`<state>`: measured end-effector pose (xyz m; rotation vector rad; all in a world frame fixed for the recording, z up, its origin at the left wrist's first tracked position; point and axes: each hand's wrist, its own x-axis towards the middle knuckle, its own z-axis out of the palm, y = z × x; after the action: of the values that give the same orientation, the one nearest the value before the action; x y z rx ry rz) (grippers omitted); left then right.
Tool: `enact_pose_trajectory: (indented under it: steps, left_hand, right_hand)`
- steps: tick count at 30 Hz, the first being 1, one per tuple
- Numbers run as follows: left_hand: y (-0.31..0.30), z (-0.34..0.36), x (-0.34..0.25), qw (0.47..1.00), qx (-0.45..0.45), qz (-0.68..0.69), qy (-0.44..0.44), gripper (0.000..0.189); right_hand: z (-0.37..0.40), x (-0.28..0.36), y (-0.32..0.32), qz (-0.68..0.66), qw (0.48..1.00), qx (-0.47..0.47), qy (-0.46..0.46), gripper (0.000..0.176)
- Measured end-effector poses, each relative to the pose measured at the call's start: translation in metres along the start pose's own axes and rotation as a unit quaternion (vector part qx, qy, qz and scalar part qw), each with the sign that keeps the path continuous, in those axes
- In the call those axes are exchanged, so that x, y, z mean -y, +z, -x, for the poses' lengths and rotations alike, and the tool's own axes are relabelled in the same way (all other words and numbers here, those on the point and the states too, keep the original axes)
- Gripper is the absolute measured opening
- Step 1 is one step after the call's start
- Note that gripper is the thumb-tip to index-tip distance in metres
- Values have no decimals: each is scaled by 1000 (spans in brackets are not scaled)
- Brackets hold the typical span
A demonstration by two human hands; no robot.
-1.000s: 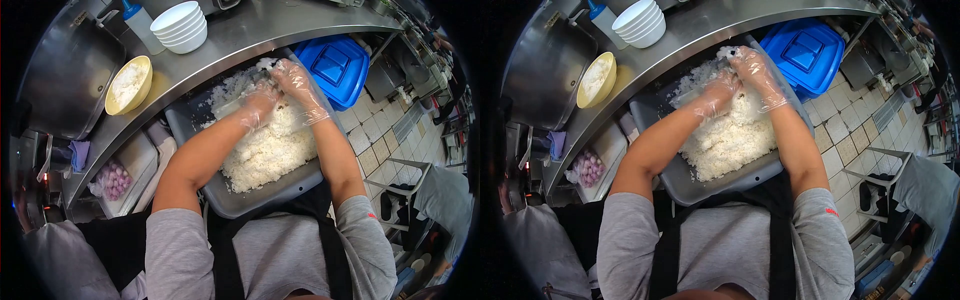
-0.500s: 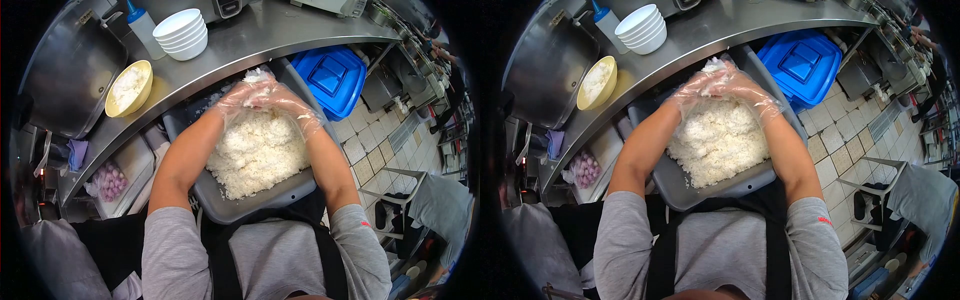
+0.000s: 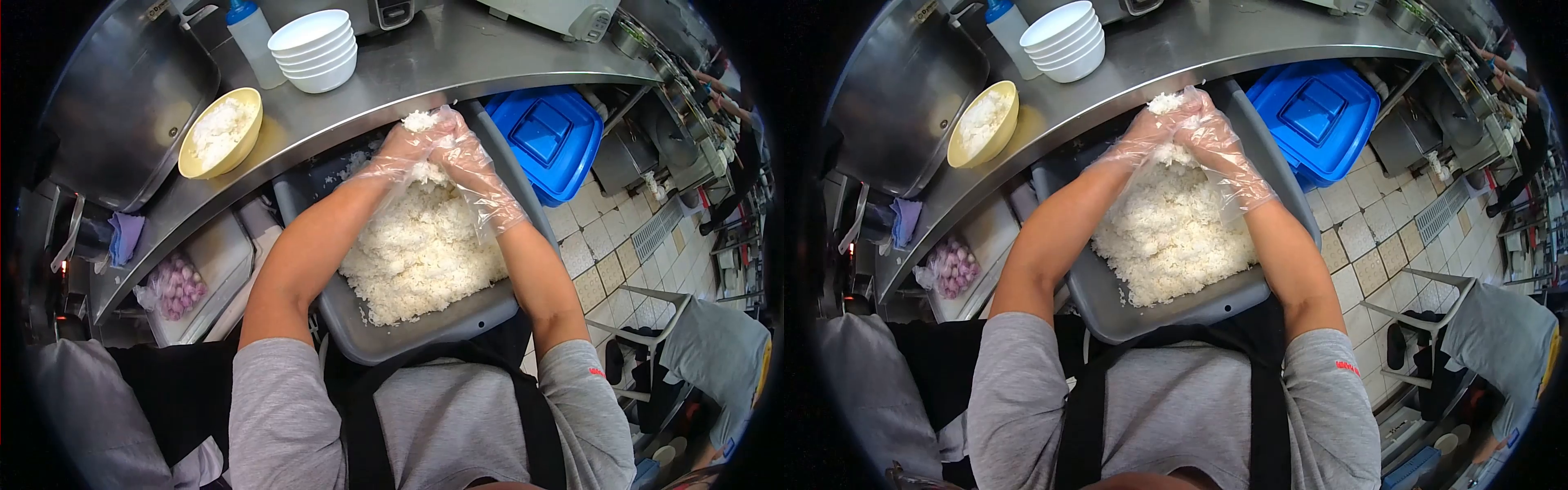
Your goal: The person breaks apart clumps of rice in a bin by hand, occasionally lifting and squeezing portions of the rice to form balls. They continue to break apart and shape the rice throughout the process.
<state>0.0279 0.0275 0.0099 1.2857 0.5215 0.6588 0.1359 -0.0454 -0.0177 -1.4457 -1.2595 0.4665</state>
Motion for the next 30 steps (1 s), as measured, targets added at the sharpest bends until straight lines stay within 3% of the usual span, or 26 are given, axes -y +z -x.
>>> enact_pose_trajectory:
  steps: [3,6,9,11,12,16,18,20,22,23,25,28,30]
  left_hand:
    - [1,6,-8,998,-41,-48,-25,36]
    - [-5,1,5,999,-38,-28,6,37]
    - [-18,-12,25,998,28,-33,-35,40]
    - [-6,6,7,995,74,7,-61,44]
    - [-3,13,1,992,97,27,-74,46]
    - [-9,4,4,990,48,-36,-127,47]
    - [-14,0,5,983,49,-50,-167,53]
    - [-15,1,7,985,74,-48,-147,56]
    - [-11,9,11,990,121,-28,-64,55]
    - [-12,8,9,989,117,-46,-73,51]
    - [-10,-1,22,995,85,-36,-32,49]
    - [-17,-17,46,993,15,-111,27,50]
    - [-24,-29,60,987,-18,-153,40,50]
  right_hand:
    - [0,-3,-3,11,1000,1,-26,59]
    - [0,0,-9,63,998,26,-10,56]
    - [-2,-29,-16,185,982,44,14,46]
    - [-3,-36,-15,130,988,59,55,44]
    - [0,-28,-14,27,993,70,91,46]
    - [4,-16,-9,-271,939,116,179,53]
    - [4,-7,-6,-165,971,69,156,52]
    - [5,-1,-6,-31,988,17,152,51]
    - [1,-17,-5,0,995,-11,95,41]
    - [2,-24,-6,10,997,-27,76,39]
    - [1,-28,-6,-46,999,-28,7,32]
    - [-2,-32,-9,121,992,-23,0,32]
    - [-2,-25,-11,165,986,-1,23,35]
